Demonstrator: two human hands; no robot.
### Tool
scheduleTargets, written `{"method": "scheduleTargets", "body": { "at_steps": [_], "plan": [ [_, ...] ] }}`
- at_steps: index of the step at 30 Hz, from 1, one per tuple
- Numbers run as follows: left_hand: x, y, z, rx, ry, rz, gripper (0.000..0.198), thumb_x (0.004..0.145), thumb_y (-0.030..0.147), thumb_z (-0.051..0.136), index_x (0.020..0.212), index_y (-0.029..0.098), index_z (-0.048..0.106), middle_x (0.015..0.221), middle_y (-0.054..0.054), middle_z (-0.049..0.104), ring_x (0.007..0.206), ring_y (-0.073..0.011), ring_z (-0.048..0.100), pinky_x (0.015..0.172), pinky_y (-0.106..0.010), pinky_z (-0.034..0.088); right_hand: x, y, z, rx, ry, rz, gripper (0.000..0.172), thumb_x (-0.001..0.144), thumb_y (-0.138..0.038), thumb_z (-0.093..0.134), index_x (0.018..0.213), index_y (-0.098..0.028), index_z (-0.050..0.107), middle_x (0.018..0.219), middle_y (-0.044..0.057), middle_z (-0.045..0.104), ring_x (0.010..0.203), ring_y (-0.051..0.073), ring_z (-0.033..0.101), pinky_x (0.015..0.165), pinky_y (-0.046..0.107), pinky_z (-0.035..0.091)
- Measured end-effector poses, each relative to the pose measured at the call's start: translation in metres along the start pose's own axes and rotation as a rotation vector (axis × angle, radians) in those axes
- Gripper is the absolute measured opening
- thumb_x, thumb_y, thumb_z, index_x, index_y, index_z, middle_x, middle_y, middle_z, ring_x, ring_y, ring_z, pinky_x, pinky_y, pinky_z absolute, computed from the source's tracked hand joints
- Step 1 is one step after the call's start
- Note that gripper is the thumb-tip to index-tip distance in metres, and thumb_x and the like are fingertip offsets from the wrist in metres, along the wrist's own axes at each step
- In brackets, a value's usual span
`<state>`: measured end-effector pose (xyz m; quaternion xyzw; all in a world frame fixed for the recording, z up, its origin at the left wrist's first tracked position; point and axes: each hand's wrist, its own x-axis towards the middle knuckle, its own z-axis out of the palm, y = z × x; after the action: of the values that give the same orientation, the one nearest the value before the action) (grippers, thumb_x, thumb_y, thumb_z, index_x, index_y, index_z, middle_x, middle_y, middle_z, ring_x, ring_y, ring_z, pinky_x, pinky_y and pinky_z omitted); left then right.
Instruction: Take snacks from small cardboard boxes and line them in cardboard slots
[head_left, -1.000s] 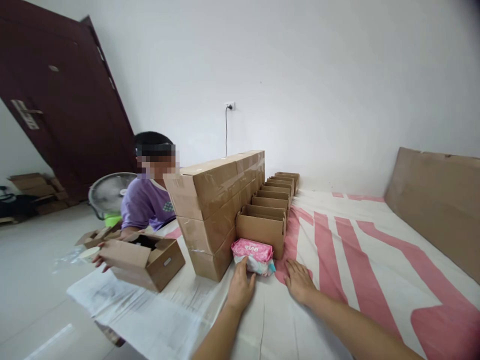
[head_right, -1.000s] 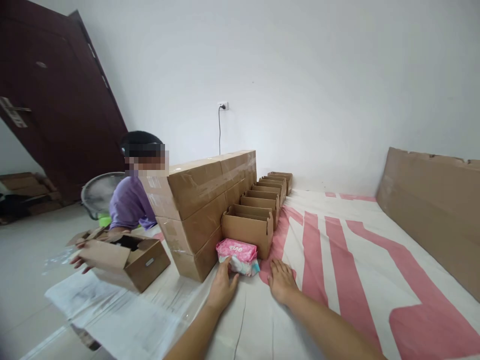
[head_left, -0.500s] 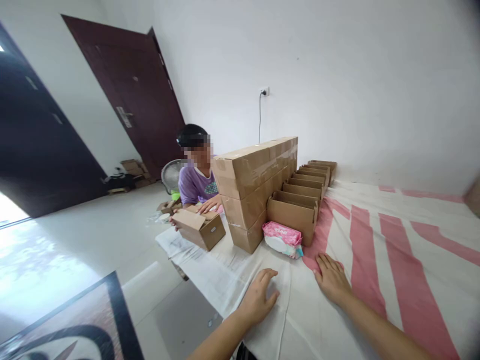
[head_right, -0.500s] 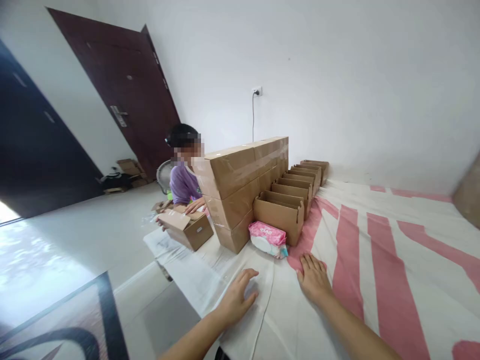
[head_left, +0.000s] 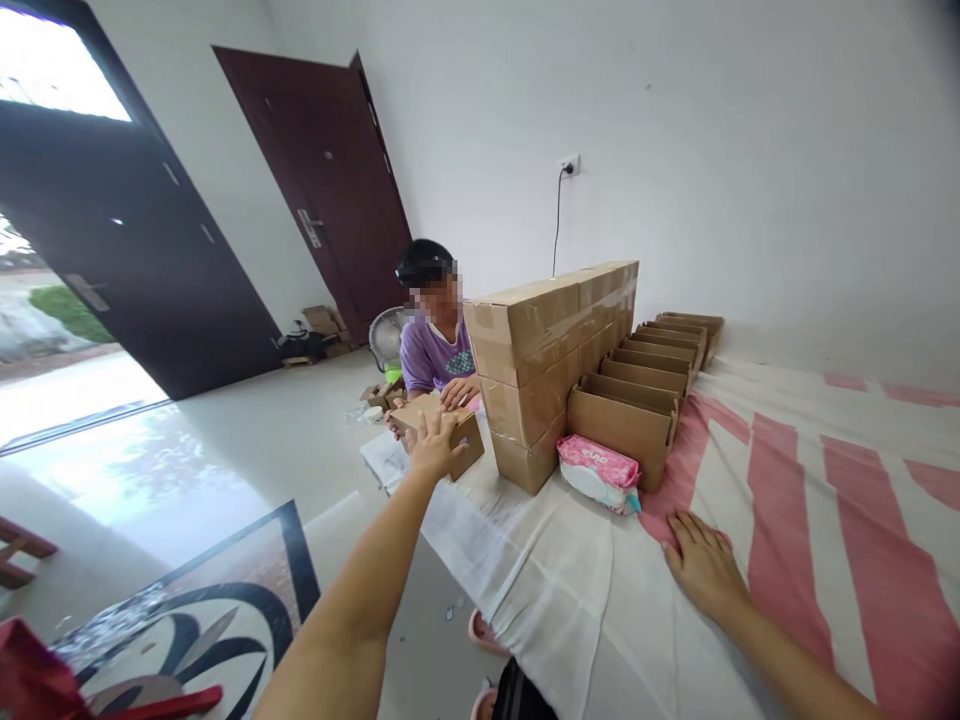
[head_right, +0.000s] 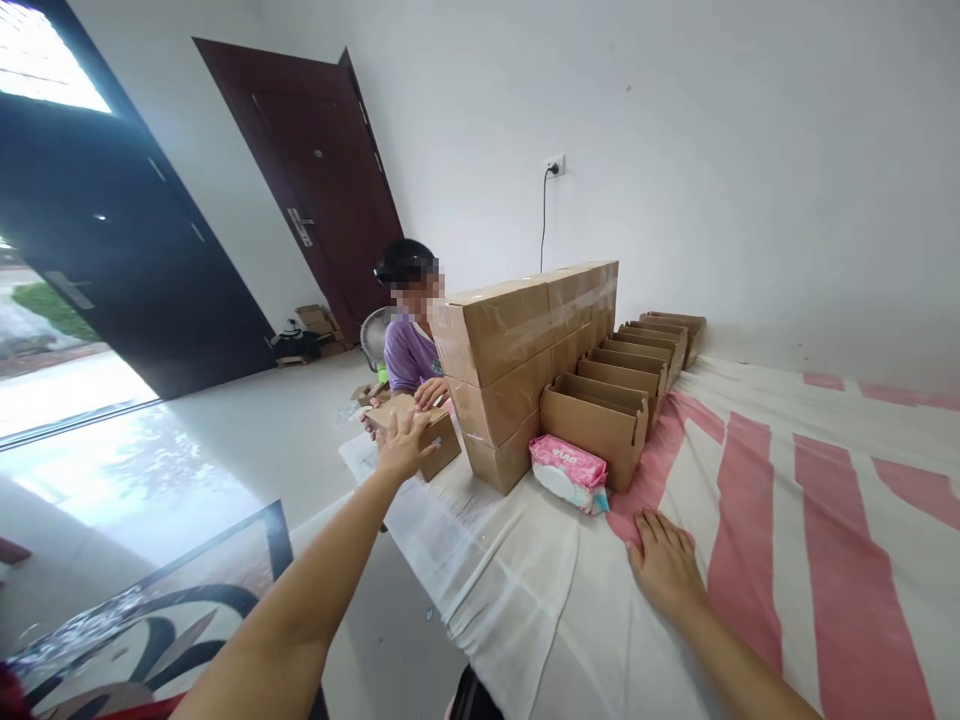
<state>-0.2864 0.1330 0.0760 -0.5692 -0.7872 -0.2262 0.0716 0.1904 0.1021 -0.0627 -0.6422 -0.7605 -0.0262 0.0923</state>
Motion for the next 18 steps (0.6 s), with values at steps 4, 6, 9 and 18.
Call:
{"method": "scheduleTargets", "body": {
  "at_steps": [4, 6, 9, 18],
  "plan": [
    [0.013, -0.004, 0.009, 0.054, -0.061, 0.01, 0.055, 0.09, 0.026, 0.058, 0.144, 0.025, 0.048, 0.159, -0.01, 0.039, 0.148, -0.0375, 0.025, 0.116, -0.056, 0.027, 0.0, -0.001, -0.001, 0.003, -0.005, 0.003, 0.057, 0.095, -0.036, 0.033, 0.142, -0.012, 0.051, 0.151, 0.013, 0.048, 0.141, 0.029, 0.041, 0.114, 0.049, 0.03],
    [0.011, -0.005, 0.011, 0.074, -0.067, 0.006, 0.055, 0.093, 0.021, 0.052, 0.147, 0.024, 0.044, 0.159, -0.009, 0.038, 0.149, -0.0353, 0.025, 0.118, -0.052, 0.028, 0.0, -0.001, -0.002, 0.004, -0.003, 0.0, 0.056, 0.095, -0.035, 0.034, 0.142, -0.012, 0.052, 0.15, 0.013, 0.049, 0.14, 0.029, 0.041, 0.114, 0.049, 0.03],
    [0.009, -0.006, 0.009, 0.09, -0.086, 0.0, 0.056, 0.093, 0.018, 0.051, 0.148, 0.027, 0.043, 0.16, -0.006, 0.038, 0.148, -0.0344, 0.027, 0.118, -0.049, 0.03, -0.001, 0.0, -0.004, 0.0, -0.001, -0.007, 0.055, 0.095, -0.035, 0.035, 0.142, -0.012, 0.052, 0.15, 0.013, 0.05, 0.14, 0.029, 0.042, 0.114, 0.049, 0.031],
    [0.003, -0.007, -0.004, 0.09, -0.127, 0.025, 0.051, 0.095, 0.017, 0.047, 0.144, 0.031, 0.048, 0.153, -0.005, 0.049, 0.143, -0.0295, 0.04, 0.113, -0.044, 0.039, -0.002, -0.002, -0.008, -0.015, -0.024, -0.009, 0.055, 0.096, -0.036, 0.035, 0.143, -0.011, 0.05, 0.151, 0.012, 0.049, 0.141, 0.029, 0.041, 0.115, 0.048, 0.031]
  ]
}}
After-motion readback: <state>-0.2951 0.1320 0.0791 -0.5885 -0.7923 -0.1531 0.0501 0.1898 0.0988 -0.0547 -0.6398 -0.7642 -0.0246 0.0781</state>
